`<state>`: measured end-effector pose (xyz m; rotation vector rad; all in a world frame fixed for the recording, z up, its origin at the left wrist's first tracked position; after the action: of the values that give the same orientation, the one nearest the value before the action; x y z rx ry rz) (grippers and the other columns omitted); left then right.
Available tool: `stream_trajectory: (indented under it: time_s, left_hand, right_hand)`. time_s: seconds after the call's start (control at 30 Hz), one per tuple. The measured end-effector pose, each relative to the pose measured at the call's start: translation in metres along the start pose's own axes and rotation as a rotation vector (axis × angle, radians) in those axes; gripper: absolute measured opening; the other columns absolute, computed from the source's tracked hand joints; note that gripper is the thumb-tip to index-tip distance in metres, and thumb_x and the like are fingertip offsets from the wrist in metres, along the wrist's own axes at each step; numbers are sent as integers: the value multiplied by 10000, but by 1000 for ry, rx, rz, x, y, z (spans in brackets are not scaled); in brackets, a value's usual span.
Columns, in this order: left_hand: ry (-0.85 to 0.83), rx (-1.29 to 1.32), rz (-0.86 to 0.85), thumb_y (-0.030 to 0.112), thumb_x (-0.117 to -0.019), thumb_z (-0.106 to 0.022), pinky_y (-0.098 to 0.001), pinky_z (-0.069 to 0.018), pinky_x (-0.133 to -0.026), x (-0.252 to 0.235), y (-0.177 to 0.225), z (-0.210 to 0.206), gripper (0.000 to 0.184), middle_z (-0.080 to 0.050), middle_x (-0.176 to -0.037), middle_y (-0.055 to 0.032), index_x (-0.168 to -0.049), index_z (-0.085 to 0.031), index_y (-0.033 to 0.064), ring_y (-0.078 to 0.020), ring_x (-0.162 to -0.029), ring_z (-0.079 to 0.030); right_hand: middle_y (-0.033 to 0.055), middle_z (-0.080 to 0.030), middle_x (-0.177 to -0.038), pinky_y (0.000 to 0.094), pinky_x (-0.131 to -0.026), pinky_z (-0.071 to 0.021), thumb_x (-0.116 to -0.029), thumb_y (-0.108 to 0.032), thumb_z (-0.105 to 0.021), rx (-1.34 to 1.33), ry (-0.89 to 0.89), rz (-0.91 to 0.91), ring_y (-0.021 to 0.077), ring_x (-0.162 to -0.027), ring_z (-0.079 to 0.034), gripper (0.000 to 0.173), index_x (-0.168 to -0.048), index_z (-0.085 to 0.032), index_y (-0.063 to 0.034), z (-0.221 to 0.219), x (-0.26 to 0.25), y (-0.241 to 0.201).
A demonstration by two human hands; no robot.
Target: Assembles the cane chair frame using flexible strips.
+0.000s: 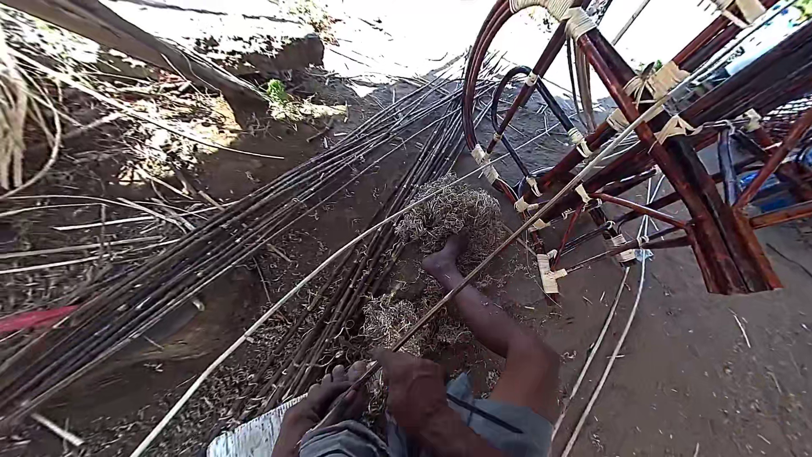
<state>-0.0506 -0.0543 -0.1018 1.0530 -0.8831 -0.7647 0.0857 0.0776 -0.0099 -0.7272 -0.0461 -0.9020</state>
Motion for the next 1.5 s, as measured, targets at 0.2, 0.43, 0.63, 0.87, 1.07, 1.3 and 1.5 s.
stream_trajectory:
  time_s: [0.2, 0.43, 0.63, 0.87, 1.07, 1.3, 1.5]
  left_hand:
    - [81, -89, -114, 350, -976, -612, -315, -585, -824, -4, -27, -4, 245, -760, -963, 35, -1040, -786, 189, -58, -895, -703]
    - [105, -81, -9, 270, -962, -645, -288, -578, -769, -12, 11, -5, 202, -751, -894, 28, -998, -786, 130, -35, -808, -689]
    - [36, -76, 86, 225, -970, -638, -321, -571, -781, -10, 15, -4, 190, -742, -871, -3, -1004, -764, 87, -69, -796, -687]
    - [3, -32, 39, 271, -970, -595, -300, -560, -733, -18, 3, -2, 231, -735, -849, 40, -1004, -773, 128, -30, -757, -666]
    - [8, -10, 58, 339, -933, -619, -290, -560, -708, -26, 0, -2, 241, -731, -806, 70, -944, -786, 166, -13, -733, -665]
    - [-56, -52, 54, 278, -952, -584, -262, -544, -678, -20, 4, 2, 253, -682, -726, 57, -905, -738, 82, 5, -666, -626]
    - [-56, -118, 7, 425, -945, -551, -282, -484, -596, -23, -12, 0, 383, -591, -644, 63, -821, -697, 93, -4, -589, -548]
  right_hand:
    - [221, -713, -1106, 596, -820, -543, -1080, -175, -496, 56, 459, -155, 379, -908, -695, 372, -1438, -591, -133, 300, -91, 144]
    - [307, -666, -1200, 748, -838, -489, -1061, -196, -490, 303, 653, -307, 533, -1063, -649, 371, -1411, -602, -144, 295, -102, 135]
    - [80, -768, -991, 538, -719, -586, -976, -116, -549, 87, 45, -21, 297, -849, -741, 387, -1310, -713, -221, -25, 1, -6]
    - [276, -667, -1186, 643, -847, -508, -1072, -172, -497, 54, 558, -221, 419, -974, -662, 378, -1434, -582, -107, 348, -115, 167]
    - [290, -691, -1124, 726, -832, -507, -1075, -190, -465, 293, 630, -286, 509, -1011, -669, 360, -1395, -611, -116, 272, -96, 123]
    - [89, -768, -1037, 554, -831, -572, -1052, -144, -481, -47, -97, 5, 299, -927, -733, 385, -1385, -659, -219, 2, -11, 4]
    - [235, -677, -1108, 570, -740, -516, -1076, -178, -484, 18, 609, -227, 343, -833, -639, 365, -1413, -586, -83, 376, -117, 187]
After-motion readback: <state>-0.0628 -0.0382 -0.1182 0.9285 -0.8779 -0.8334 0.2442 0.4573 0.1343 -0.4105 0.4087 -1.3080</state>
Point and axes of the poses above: each hand's wrist, its own x-axis away from the middle knuckle, its own z-axis out of the back of the hand, y = z × x, the point moved 3 cm from there along -x, towards the middle knuckle
